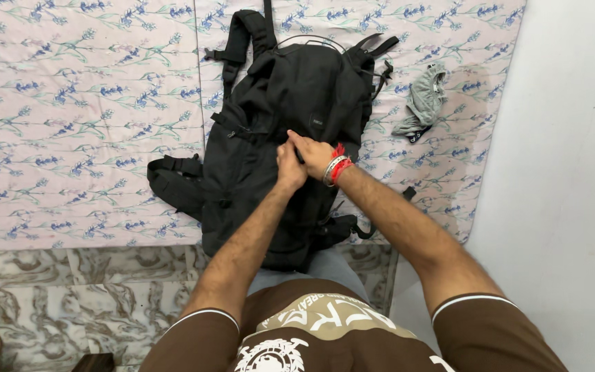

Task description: The person picks up electronics, a notepad, and a card from a nightstand and bed, then places them inside a black backpack on the bed and zips it closed.

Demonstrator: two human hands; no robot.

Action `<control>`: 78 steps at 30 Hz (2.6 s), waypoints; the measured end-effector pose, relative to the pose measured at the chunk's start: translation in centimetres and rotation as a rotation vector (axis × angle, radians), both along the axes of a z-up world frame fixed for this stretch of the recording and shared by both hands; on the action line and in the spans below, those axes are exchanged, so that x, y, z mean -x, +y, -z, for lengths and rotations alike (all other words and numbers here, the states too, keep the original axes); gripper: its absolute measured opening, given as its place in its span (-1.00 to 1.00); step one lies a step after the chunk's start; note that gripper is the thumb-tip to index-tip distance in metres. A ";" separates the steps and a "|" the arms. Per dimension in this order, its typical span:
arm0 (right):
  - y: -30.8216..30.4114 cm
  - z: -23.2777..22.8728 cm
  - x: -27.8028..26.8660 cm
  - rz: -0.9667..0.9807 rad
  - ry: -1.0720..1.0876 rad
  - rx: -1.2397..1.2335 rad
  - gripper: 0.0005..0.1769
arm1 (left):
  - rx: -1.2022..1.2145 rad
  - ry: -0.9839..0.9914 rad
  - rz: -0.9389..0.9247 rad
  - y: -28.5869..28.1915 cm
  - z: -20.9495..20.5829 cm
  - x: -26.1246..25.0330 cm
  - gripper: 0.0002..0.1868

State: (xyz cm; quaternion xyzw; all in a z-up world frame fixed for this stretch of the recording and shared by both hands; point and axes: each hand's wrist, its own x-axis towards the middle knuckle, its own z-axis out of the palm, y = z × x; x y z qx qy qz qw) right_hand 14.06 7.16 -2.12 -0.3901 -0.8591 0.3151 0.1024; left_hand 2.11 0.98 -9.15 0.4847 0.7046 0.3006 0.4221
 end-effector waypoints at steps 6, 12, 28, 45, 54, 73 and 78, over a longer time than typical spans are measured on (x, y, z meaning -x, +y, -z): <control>0.6 -2.8 1.0 -0.193 -0.400 0.091 -0.18 | -0.188 -0.057 0.108 -0.2 -0.6 0.3 -0.28; 5.8 -5.2 -2.0 0.278 0.067 -0.161 -0.60 | 0.033 0.070 0.090 -0.5 -6.8 1.9 -0.39; 15.4 -5.5 -2.0 0.137 -0.302 0.392 0.05 | -0.138 -0.032 0.315 -20.7 -17.5 12.6 -0.46; -1.5 -14.1 0.9 0.115 -0.396 -0.133 -0.33 | -0.157 0.027 0.313 -26.9 -17.8 13.5 -0.70; -7.4 -22.5 0.6 0.177 -0.282 -0.010 -0.56 | -0.163 0.129 0.158 -32.6 -14.7 13.4 -0.57; -22.2 -44.9 8.8 -0.162 0.208 0.284 -0.51 | -0.275 0.143 -0.628 -42.7 -13.9 9.8 -0.15; -25.1 -46.1 14.4 -0.172 0.215 0.324 -0.48 | -0.178 -0.275 -0.715 -45.4 -17.0 10.2 0.07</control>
